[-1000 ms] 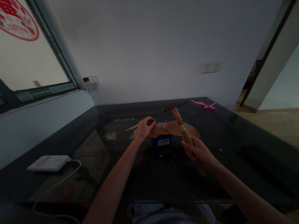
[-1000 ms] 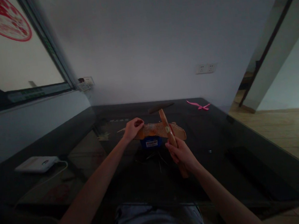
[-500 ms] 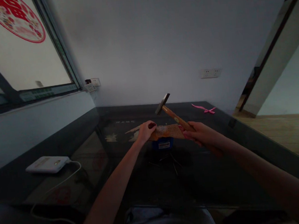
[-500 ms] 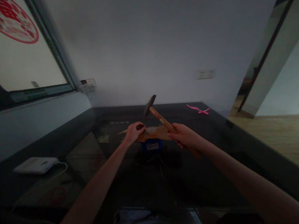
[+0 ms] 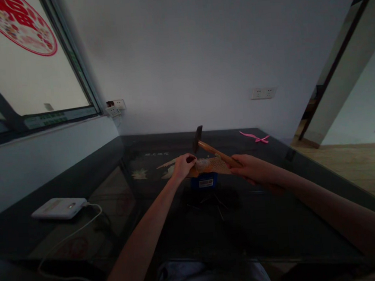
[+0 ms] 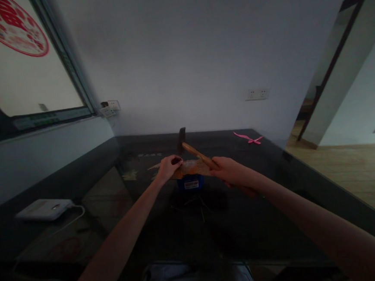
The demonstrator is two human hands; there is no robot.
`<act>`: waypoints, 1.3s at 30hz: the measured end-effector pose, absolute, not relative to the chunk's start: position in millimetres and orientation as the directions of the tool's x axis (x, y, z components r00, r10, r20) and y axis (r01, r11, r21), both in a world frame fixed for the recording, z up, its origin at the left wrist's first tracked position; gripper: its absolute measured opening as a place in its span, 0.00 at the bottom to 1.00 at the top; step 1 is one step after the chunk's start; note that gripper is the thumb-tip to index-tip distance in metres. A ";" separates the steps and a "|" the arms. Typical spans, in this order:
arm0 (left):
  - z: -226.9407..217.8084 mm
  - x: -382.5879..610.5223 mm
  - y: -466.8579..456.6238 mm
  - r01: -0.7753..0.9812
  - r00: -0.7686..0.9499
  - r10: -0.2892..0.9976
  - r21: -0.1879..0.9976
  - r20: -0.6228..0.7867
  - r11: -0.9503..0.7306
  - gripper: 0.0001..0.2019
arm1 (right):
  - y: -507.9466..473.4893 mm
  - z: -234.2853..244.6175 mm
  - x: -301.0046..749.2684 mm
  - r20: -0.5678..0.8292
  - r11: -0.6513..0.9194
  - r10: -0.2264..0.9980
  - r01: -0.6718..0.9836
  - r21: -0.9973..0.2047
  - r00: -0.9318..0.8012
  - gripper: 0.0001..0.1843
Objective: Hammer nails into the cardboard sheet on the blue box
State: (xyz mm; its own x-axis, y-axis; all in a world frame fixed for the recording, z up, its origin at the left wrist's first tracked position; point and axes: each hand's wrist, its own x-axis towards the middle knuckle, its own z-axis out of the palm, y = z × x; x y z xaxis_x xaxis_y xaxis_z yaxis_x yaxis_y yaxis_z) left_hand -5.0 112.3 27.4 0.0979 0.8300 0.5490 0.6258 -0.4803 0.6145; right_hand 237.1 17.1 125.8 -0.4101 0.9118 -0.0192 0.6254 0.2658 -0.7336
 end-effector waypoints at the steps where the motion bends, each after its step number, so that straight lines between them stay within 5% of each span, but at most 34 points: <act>1: 28.0 -4.9 112.0 0.642 0.094 0.832 0.606 0.547 -0.471 0.05 | 16.8 123.9 236.9 -0.025 0.267 0.908 0.623 -0.735 -0.418 0.07; 22: 23.7 -6.0 114.8 0.592 0.116 0.828 0.631 0.548 -0.501 0.04 | 15.7 108.0 241.4 0.059 0.285 0.915 0.534 -0.796 -0.400 0.08; 29: 35.9 -5.4 105.9 0.558 0.131 0.749 0.576 0.649 -0.597 0.17 | 3.6 72.2 242.0 0.076 0.203 0.932 0.337 -0.919 -0.355 0.12; 35: 65.2 -13.5 50.1 0.595 0.138 0.575 0.396 0.807 -0.699 0.10 | -6.1 37.1 240.5 0.199 0.214 0.952 0.038 -0.976 -0.234 0.13; 39: 48.7 -24.6 10.8 0.591 0.449 0.630 0.318 0.634 -0.741 0.09 | -9.6 30.5 242.8 0.254 0.248 0.957 -0.057 -0.967 -0.138 0.12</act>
State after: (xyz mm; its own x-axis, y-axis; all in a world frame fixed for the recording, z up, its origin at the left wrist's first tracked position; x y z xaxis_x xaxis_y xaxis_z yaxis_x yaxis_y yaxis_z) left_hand -24.6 10.8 48.7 0.4486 0.6299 0.6340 0.5912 -0.7412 0.3180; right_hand 242.8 -9.6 30.5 -0.1384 0.9573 0.2539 -0.0569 0.2482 -0.9670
